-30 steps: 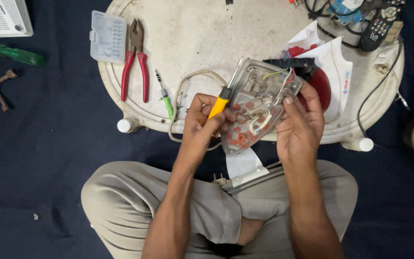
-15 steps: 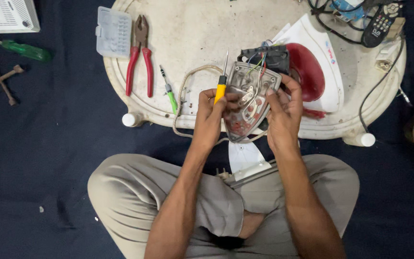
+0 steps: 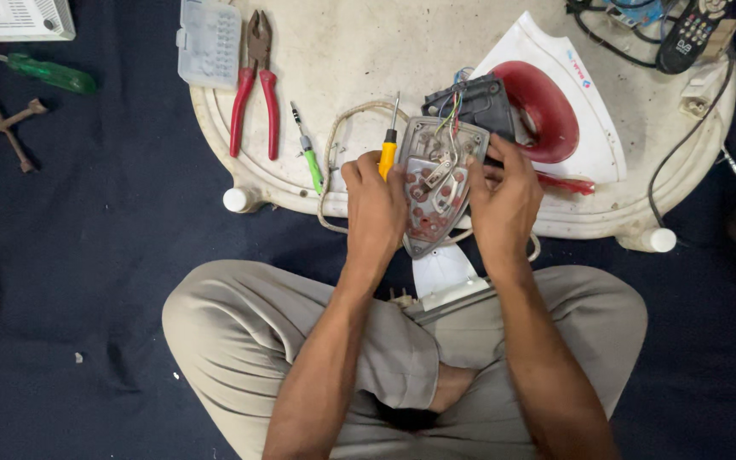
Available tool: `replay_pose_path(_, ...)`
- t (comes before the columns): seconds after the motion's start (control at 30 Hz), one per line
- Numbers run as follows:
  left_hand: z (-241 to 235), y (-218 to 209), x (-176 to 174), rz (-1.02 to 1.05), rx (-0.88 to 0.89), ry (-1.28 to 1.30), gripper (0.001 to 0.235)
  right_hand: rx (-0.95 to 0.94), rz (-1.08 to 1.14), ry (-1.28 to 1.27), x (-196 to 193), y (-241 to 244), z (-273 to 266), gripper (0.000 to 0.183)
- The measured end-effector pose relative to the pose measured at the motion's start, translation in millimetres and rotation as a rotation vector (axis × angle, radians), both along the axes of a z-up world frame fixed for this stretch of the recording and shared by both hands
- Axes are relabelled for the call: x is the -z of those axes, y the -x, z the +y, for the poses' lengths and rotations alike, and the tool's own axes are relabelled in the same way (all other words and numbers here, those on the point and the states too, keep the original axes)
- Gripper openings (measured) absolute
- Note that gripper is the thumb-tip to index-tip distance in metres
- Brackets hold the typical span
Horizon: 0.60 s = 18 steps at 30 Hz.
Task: The person sits on the floor and uses a screwdriver to manipulate the internal wiring and components of a disassembled electric iron. They adjust wires and tighten screws on the metal soleplate assembly.
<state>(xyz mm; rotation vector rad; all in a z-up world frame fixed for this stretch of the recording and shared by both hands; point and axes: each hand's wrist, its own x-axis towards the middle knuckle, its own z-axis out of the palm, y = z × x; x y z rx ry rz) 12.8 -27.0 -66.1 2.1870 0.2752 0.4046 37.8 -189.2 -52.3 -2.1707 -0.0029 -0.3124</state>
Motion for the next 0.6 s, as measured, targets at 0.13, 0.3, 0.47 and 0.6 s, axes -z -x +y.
replay_pose_path(0.13, -8, -5, 8, 0.076, -0.046, -0.160, 0.026, -0.017, -0.074, 0.209, -12, 5, 11, 0.034)
replay_pose_path(0.3, -11, -5, 10, 0.093, -0.077, -0.286, 0.025, -0.089, -0.234, 0.247, -22, 14, 25, 0.034)
replay_pose_path(0.47, -8, -4, 9, 0.107, -0.096, -0.232, 0.031, -0.325, -0.258, 0.243, -24, 12, 34, 0.027)
replay_pose_path(0.6, -3, -2, 5, 0.089, -0.102, -0.217, 0.030, -0.401, -0.276, 0.332, -21, 15, 43, 0.026)
